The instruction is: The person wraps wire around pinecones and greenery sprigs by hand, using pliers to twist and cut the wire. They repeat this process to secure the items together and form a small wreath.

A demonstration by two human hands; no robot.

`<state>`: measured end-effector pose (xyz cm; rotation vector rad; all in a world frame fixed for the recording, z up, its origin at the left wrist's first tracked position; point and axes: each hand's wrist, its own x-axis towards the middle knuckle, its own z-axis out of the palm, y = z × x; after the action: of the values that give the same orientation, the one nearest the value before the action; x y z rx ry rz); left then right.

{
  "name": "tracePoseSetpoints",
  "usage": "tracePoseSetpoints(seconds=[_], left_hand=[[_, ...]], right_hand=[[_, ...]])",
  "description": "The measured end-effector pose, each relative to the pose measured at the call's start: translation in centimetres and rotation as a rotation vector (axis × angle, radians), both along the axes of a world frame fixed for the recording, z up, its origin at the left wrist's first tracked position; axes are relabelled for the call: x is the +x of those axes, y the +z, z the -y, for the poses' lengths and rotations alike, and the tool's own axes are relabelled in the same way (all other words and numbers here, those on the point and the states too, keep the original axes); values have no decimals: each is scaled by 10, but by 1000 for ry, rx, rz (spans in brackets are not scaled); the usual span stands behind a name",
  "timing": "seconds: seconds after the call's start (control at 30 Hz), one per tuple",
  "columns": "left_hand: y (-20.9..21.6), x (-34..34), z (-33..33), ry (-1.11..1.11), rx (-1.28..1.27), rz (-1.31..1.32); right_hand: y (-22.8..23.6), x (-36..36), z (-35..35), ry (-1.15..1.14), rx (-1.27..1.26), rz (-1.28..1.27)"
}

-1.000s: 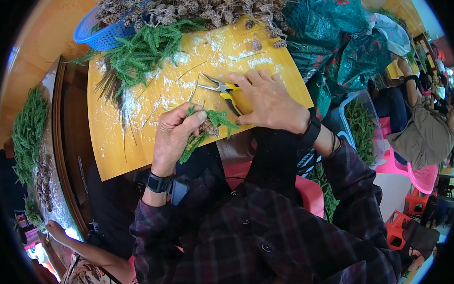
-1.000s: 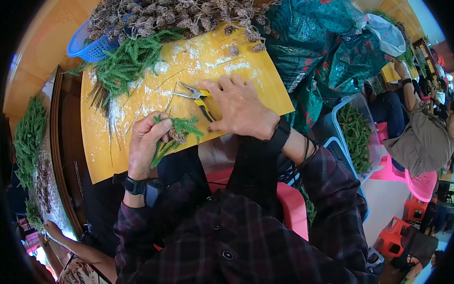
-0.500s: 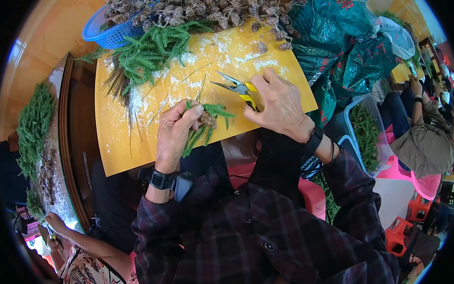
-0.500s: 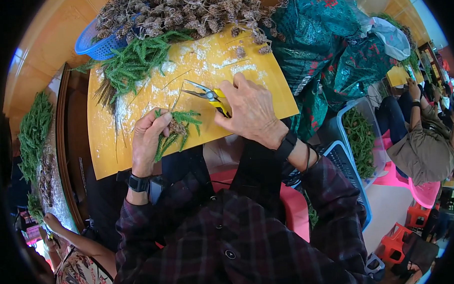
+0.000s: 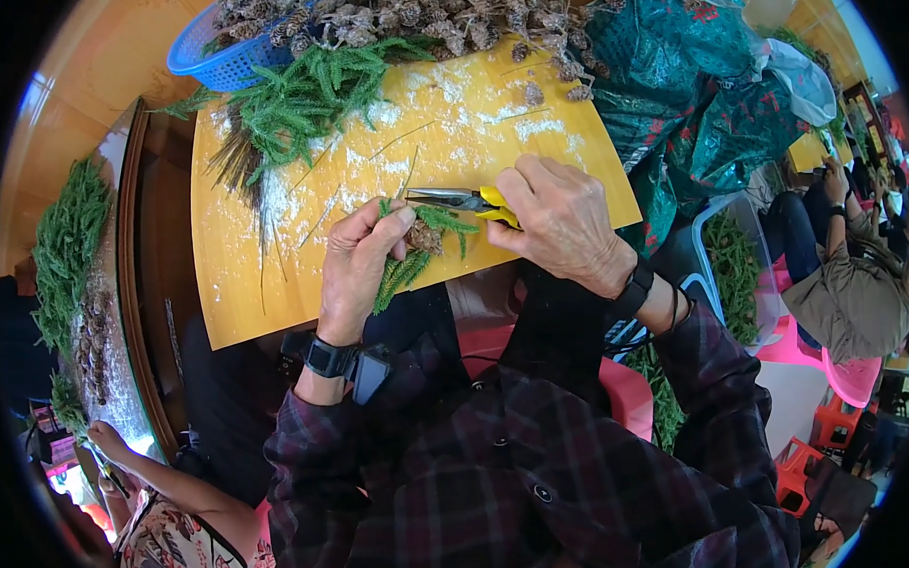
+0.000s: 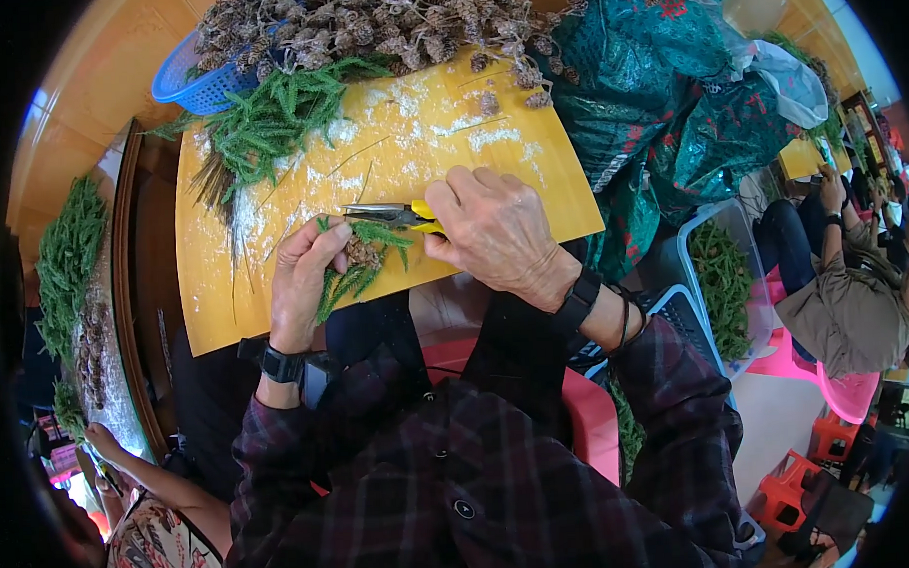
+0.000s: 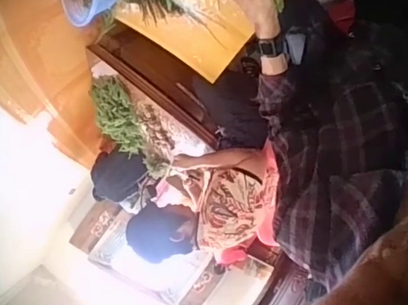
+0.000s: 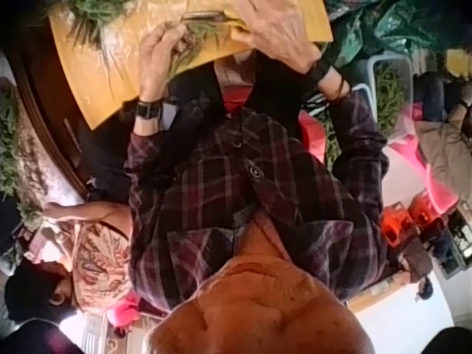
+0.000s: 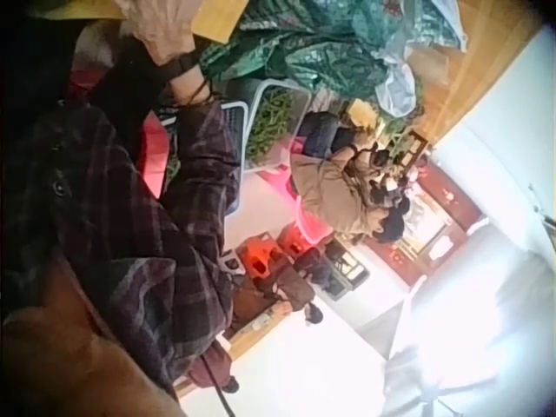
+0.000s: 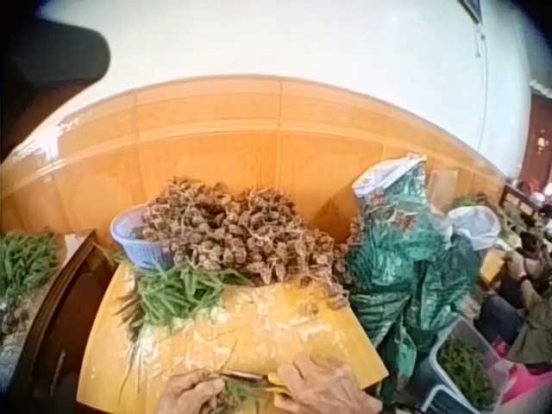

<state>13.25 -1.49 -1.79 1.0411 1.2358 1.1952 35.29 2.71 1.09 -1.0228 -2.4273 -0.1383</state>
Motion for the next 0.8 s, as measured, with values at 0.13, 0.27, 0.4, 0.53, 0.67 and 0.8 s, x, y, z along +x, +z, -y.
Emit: tracePoseSetpoints(seconds=[0.13,0.27,0.4,0.53,0.67,0.8], left_hand=[[2,-4,0,21,-6,19],[1,-3,0,9,-4,27],[0,0,-2,-1,-12,46],[-1,-1,-1,-1,-15,54],[-1,-1,-2,6,-25,58],[1,1,-1,14,-44,83]], right_hand=[[-4,1,-1,-31,-17,15],[-3,0,-2,-3,-16,24],[-4,-3,-3,-18,-25,68],[-9,-3,-3,-19,-60,75],[-8,-4,-3,3,-43,65],[-9,-4,-4,-9,-49,76]])
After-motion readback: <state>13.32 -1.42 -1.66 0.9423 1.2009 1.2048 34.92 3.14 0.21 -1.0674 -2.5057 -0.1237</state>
